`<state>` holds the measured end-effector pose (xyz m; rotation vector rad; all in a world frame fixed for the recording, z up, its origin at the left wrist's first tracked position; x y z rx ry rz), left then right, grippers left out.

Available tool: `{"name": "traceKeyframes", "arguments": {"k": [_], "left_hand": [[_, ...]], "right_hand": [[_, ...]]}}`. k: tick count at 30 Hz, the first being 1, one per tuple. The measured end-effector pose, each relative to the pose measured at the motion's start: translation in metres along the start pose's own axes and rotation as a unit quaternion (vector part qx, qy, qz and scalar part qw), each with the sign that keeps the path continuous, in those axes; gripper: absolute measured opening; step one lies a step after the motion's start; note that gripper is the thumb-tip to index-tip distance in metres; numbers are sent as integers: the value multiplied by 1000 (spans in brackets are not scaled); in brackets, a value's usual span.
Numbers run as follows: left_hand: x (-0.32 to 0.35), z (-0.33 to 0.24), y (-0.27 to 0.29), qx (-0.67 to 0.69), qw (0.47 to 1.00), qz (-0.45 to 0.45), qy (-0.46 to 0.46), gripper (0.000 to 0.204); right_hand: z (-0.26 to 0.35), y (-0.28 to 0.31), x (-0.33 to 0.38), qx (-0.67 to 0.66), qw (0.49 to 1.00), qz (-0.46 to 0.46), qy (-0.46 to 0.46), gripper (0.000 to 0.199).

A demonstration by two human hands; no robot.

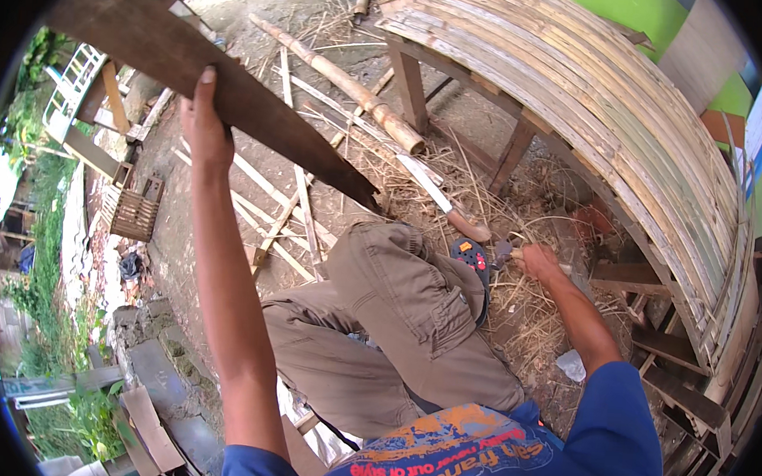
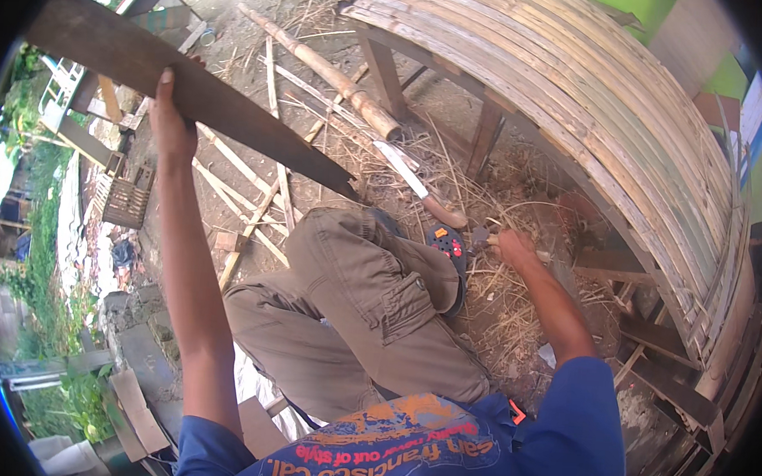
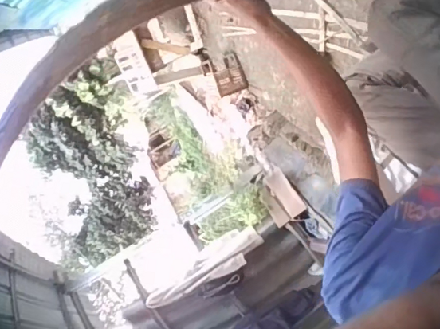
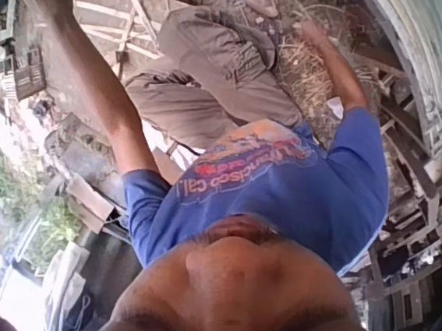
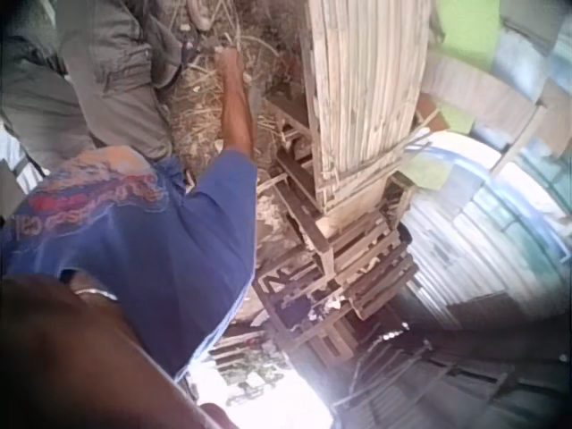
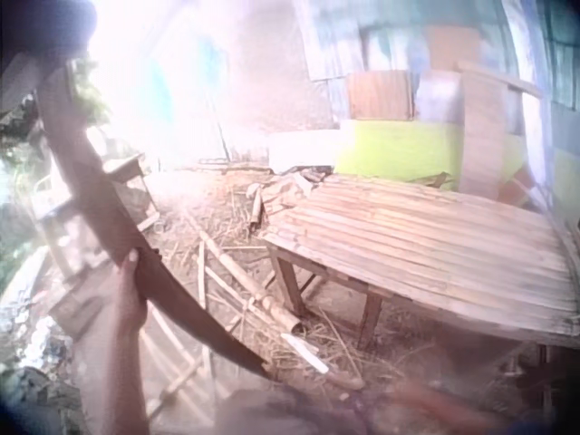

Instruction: The person sits on the ground and uses a hammer to repeatedly strike a long wooden plank, likely to remove nails or flatten the wood. The person holds the plank with one hand and hammers it with the other, occasionally repositioning the plank on a nearby wooden structure.

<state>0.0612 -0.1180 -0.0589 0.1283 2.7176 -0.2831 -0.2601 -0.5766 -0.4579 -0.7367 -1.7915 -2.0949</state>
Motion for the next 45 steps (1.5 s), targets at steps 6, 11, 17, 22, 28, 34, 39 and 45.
{"name": "traceKeyframes", "arguments": {"k": [6,11,17,22,28,34,39,45], "left_hand": [[16,-9,-4,-24,999,10,44,77],[30,-25,-1,-114,993,-16,-13,80],[46,-38,-13,-82,986,-59,-131,63],[59,-74,-20,-133,974,-52,-177,63],[61,-79,-25,-201,957,-85,-194,66],[54,-68,-11,-251,945,-90,-191,71],[67,-76,-14,-235,958,-95,-137,63],[34,-41,-2,-199,967,-101,-127,74]], "right_hand": [[12,57,30,-199,979,-28,-44,43],[56,133,73,-432,900,60,-4,40],[117,240,122,-529,822,-120,173,33],[183,313,183,-620,727,-199,219,36],[258,310,167,-629,711,-172,261,40],[300,268,148,-677,703,-41,213,41],[297,247,124,-660,717,-78,211,40],[319,198,86,-557,778,-200,213,45]]}}
Point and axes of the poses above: each hand's wrist, its own x-axis away from the middle knuckle, its own y-axis out of the back of the hand, z = x × y, the point moved 3 cm from there along -x, towards the middle knuckle, and after that the axes turned 2 degrees about x, right-handed, at the moved point
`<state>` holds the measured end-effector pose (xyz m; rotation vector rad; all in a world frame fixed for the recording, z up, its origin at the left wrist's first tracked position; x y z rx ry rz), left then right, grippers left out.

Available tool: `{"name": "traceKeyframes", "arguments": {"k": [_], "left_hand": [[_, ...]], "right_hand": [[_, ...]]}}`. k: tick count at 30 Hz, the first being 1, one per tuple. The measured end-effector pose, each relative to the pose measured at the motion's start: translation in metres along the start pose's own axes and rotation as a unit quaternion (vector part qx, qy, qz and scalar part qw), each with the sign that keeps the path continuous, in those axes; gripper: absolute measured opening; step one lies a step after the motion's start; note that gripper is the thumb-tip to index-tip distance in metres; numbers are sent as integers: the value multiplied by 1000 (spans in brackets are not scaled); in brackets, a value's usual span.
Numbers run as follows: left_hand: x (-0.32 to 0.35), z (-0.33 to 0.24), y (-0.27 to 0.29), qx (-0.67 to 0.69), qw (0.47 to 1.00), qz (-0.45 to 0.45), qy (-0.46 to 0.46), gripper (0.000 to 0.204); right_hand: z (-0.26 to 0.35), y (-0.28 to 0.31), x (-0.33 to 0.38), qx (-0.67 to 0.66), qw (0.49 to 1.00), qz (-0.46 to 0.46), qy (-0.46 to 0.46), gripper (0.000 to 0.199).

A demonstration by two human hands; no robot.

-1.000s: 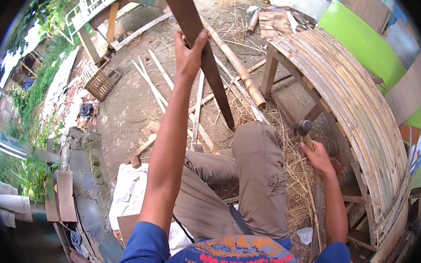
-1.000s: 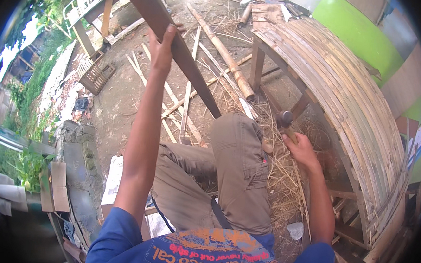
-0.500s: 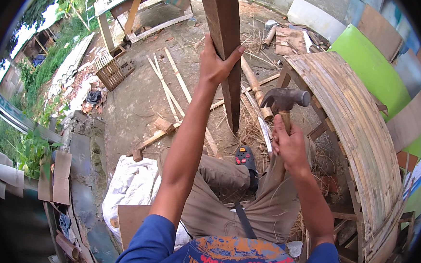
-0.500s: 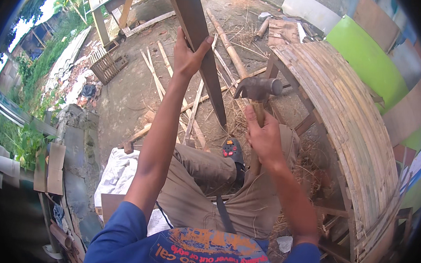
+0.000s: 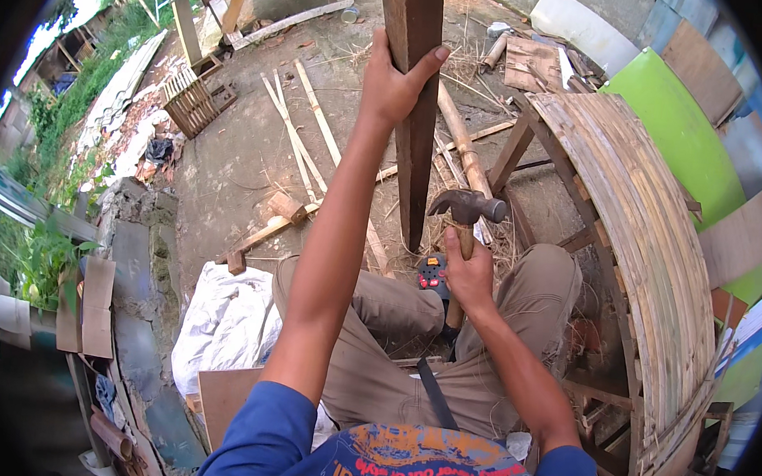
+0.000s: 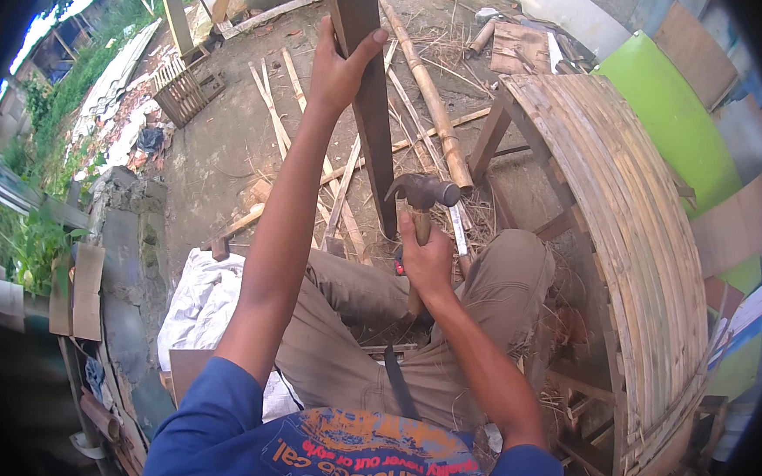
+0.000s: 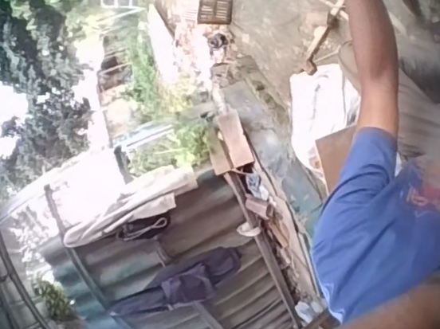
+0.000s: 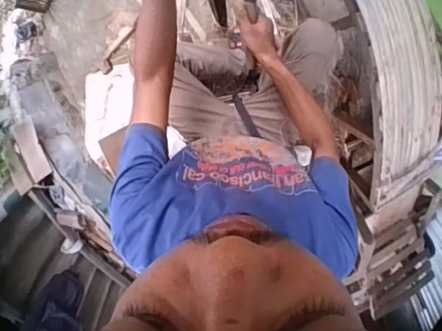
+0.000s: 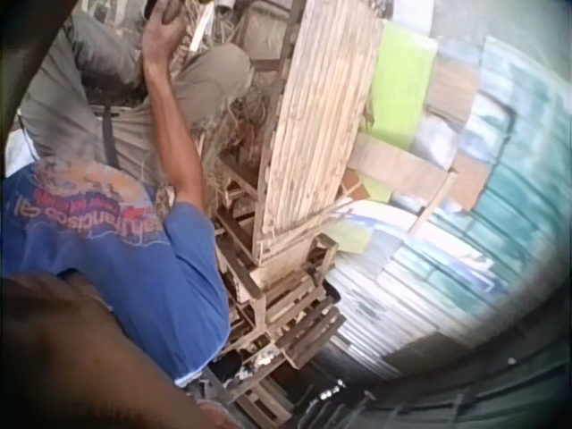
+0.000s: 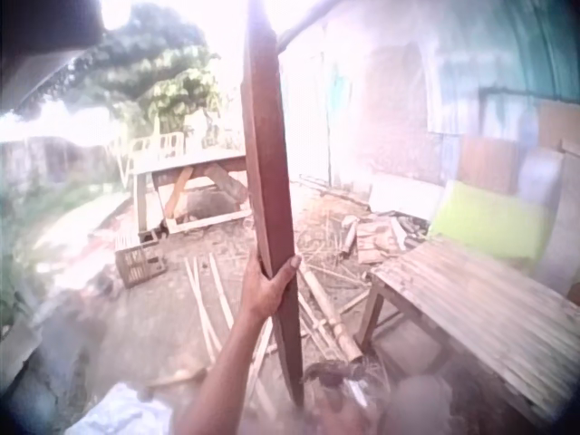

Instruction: The person sits on the ground and uses a hammer to repeatedly strike a long wooden plank, likely to remove nails or flatten the wood. The person holds the plank with one hand and hammers it with the other, occasionally repositioning the plank on a nearby wooden structure.

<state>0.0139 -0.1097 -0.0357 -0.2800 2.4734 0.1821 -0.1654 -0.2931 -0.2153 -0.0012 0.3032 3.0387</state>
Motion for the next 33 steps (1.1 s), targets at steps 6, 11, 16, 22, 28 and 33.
{"name": "traceKeyframes", "arguments": {"k": [6,11,16,22,28,33], "left_hand": [[-40,42,2,-18,999,-10,33,81],[-36,39,-8,19,998,-22,46,83],[-32,39,-1,-2,999,-34,29,84],[-37,41,-4,-12,998,-44,52,86],[-45,51,0,10,997,-53,46,86],[-42,56,7,20,997,-66,44,84]], "right_hand": [[62,-26,-40,28,990,-25,134,43],[-17,-47,-80,111,979,-66,159,45],[-70,-67,-83,128,983,-40,126,49],[-89,-69,-84,168,970,-70,161,33],[-98,-73,-89,174,981,-26,79,29],[-112,-80,-88,152,985,-33,70,28]]}}
Point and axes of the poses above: each hand's wrist, its own x-axis away from the middle knuckle, its own y-axis out of the back of the hand, z = x × y, the point moved 3 cm from there along -x, towards the middle knuckle, and after that the axes turned 2 degrees about x, right-handed, at the moved point
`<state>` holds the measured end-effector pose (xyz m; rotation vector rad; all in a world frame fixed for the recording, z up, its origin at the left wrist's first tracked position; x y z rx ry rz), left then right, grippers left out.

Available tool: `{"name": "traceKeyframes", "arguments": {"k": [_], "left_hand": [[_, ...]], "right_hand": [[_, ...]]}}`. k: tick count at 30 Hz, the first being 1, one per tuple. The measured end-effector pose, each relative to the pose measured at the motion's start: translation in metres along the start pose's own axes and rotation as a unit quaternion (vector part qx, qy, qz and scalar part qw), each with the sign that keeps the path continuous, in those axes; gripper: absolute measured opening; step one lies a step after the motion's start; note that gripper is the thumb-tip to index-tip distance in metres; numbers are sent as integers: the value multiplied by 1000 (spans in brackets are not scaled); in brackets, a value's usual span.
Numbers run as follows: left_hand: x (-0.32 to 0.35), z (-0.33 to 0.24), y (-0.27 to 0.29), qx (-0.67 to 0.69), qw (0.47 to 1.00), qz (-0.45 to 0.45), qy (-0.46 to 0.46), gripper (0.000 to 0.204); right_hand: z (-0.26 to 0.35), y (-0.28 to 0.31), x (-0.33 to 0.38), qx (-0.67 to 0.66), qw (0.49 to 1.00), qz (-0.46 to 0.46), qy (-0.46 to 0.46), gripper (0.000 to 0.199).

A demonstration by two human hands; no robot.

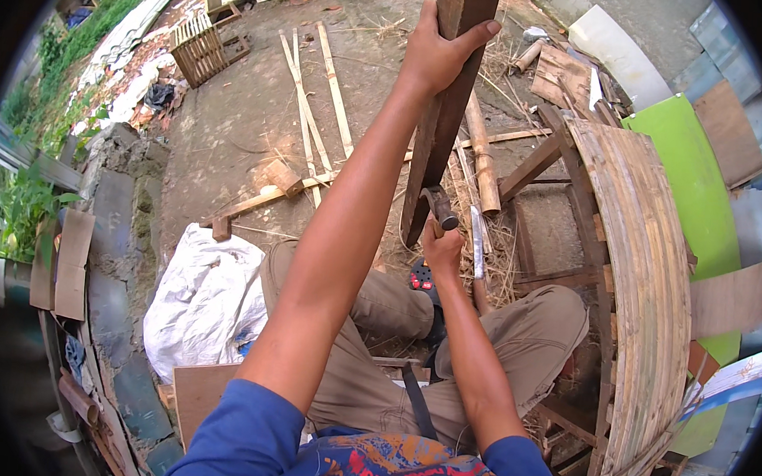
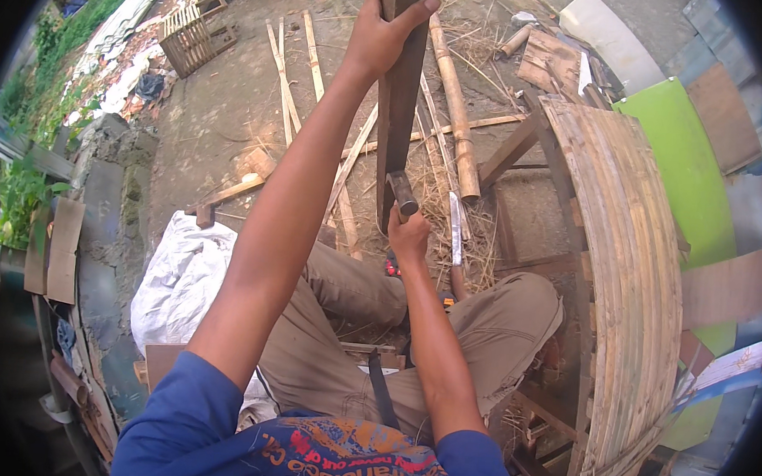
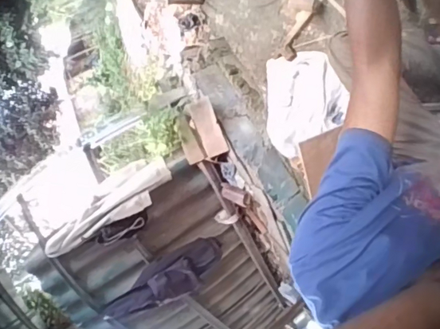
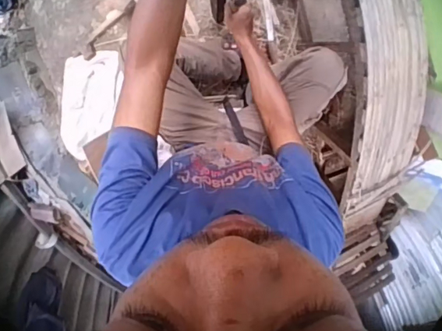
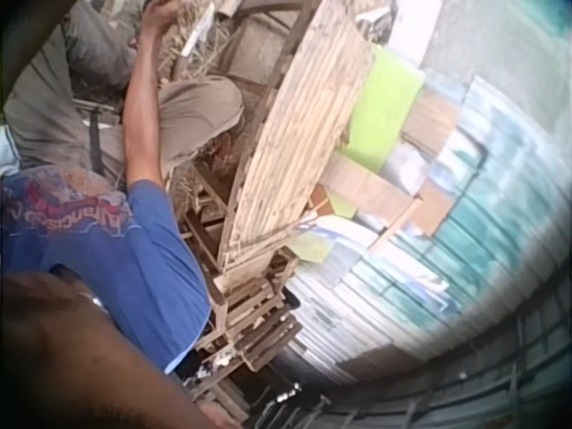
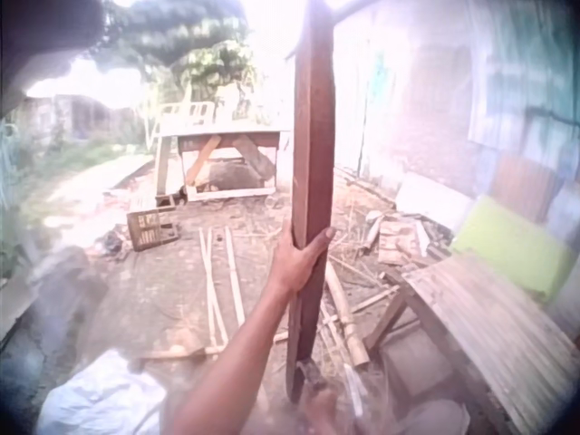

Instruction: The person sits on the ground and uses a hammer to repeatedly strike a long wooden plank, likely to remove nails or flatten the wood. The person holds the plank with one hand and hammers it with the other, occasionally repositioning the plank on a nearby wooden structure.

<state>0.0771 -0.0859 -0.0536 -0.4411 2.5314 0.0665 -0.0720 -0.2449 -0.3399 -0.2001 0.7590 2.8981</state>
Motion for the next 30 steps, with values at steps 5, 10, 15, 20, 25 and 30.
{"name": "traceKeyframes", "arguments": {"k": [5,10,15,20,25,30], "left_hand": [[-3,-1,2,18,1000,-5,-5,82],[0,1,12,22,1000,-8,-4,80],[1,1,21,21,1000,-17,-7,78],[8,-3,8,33,999,-3,-8,82],[1,1,7,14,1000,-20,-6,81],[2,-3,1,31,999,-13,4,79]], "right_hand": [[-52,-4,22,91,996,22,-6,34],[-8,7,12,51,998,37,1,36],[103,25,-12,-22,998,18,52,32],[62,18,-7,47,997,-9,55,20],[28,15,-2,85,994,61,-44,24],[12,14,1,45,999,25,6,25]]}}
Point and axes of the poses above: each hand's wrist, its own x-axis away from the middle knuckle, its own y-axis out of the back of the hand, z = x × y, the point moved 3 cm from there along -x, towards the middle knuckle, and after that the axes turned 2 degrees about x, right-handed, at the moved point
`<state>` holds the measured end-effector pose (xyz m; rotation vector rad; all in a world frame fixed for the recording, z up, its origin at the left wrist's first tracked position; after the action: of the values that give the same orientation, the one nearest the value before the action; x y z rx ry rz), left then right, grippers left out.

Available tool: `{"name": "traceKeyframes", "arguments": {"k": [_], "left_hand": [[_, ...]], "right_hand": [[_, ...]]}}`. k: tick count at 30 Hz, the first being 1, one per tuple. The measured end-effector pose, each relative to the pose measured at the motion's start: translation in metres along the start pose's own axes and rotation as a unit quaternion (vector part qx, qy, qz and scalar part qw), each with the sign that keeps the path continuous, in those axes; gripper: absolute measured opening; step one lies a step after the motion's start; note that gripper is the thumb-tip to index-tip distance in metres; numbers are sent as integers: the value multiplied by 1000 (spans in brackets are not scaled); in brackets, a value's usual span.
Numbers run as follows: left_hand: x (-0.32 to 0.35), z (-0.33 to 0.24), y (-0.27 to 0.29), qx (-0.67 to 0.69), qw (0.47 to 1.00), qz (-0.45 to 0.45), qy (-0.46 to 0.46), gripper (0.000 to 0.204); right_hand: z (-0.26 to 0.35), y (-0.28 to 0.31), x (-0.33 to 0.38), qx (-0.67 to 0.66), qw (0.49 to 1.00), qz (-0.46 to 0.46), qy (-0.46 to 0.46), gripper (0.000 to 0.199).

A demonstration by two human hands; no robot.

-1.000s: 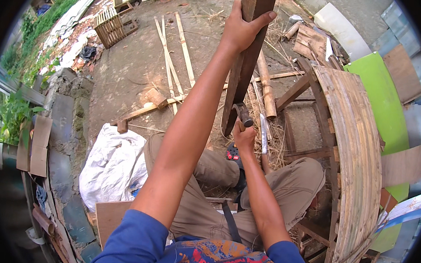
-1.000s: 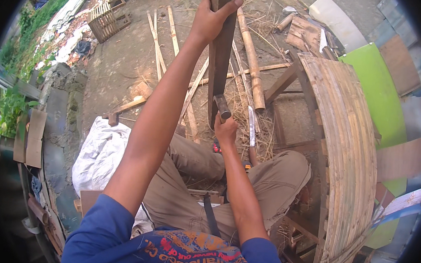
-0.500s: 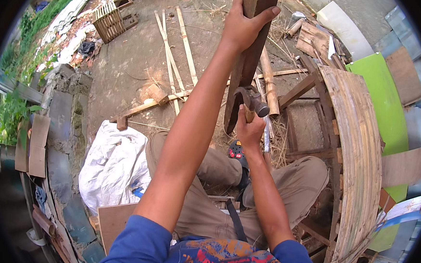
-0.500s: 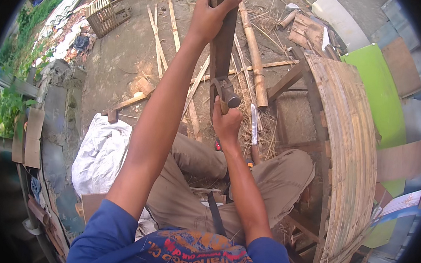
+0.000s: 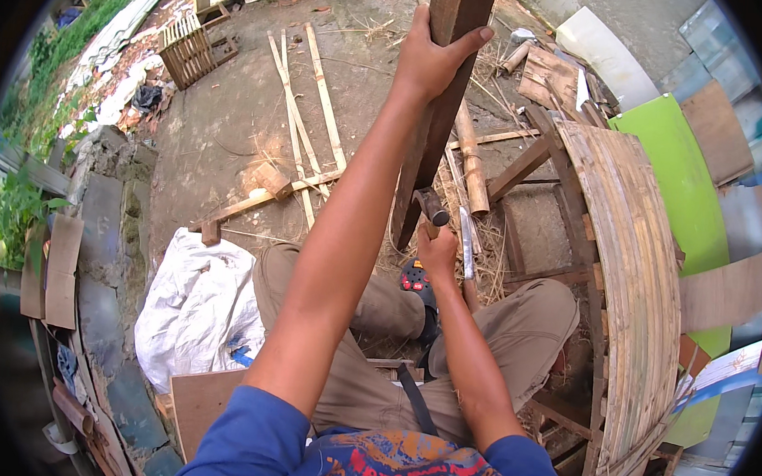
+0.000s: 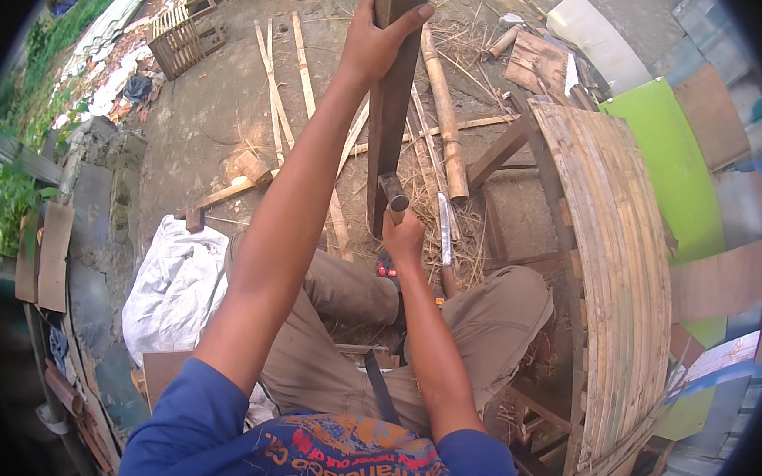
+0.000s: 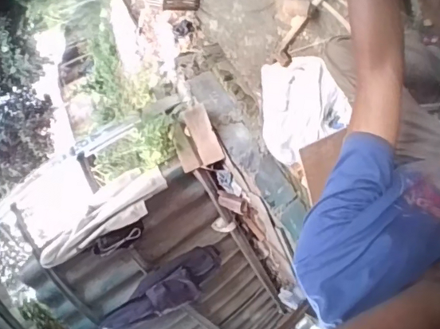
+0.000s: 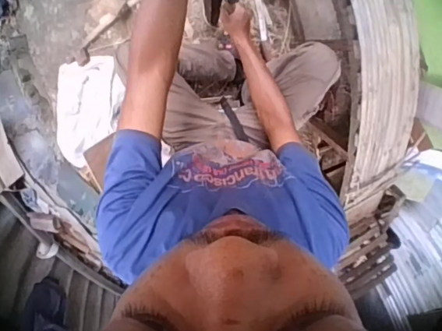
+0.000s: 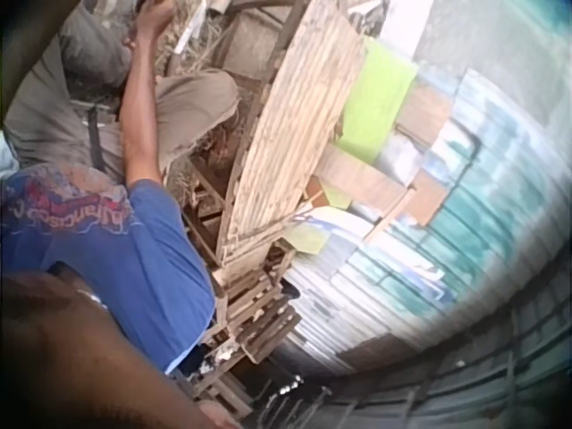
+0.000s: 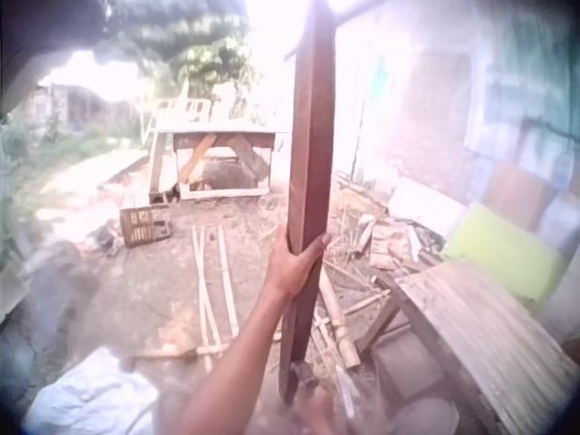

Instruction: The person sits on the ground and uses a hammer to repeatedly strike a long wooden plank, likely to remove nails or flatten the wood. The person holds the plank with one hand and hammers it with the other, occasionally repositioning the plank on a nearby wooden structure.

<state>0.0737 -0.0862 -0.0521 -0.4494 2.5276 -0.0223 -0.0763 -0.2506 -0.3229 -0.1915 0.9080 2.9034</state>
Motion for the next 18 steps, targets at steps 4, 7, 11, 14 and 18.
{"name": "traceKeyframes", "arguments": {"k": [4,7,11,14,18], "left_hand": [[3,1,-2,-6,1000,9,-7,77],[11,-7,-5,9,1000,22,-3,76],[16,-12,-5,5,1000,20,-19,74],[19,-13,3,28,999,23,-1,73],[18,-15,10,40,999,33,0,73]], "right_hand": [[-8,-4,4,-26,999,-28,-3,29],[-18,-7,7,-49,998,-30,-3,32],[-34,-17,9,-71,996,-53,8,30],[-41,-29,12,-49,996,-69,32,27],[-68,-52,13,-46,982,-124,138,19]]}}
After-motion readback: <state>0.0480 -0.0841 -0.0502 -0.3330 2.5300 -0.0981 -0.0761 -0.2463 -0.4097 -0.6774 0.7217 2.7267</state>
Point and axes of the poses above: each hand's wrist, its own x-axis away from the middle knuckle, its own y-axis out of the back of the hand, z = x × y, the point moved 3 cm from there along -x, towards the middle knuckle, and after that the axes turned 2 degrees about x, right-handed, at the moved point
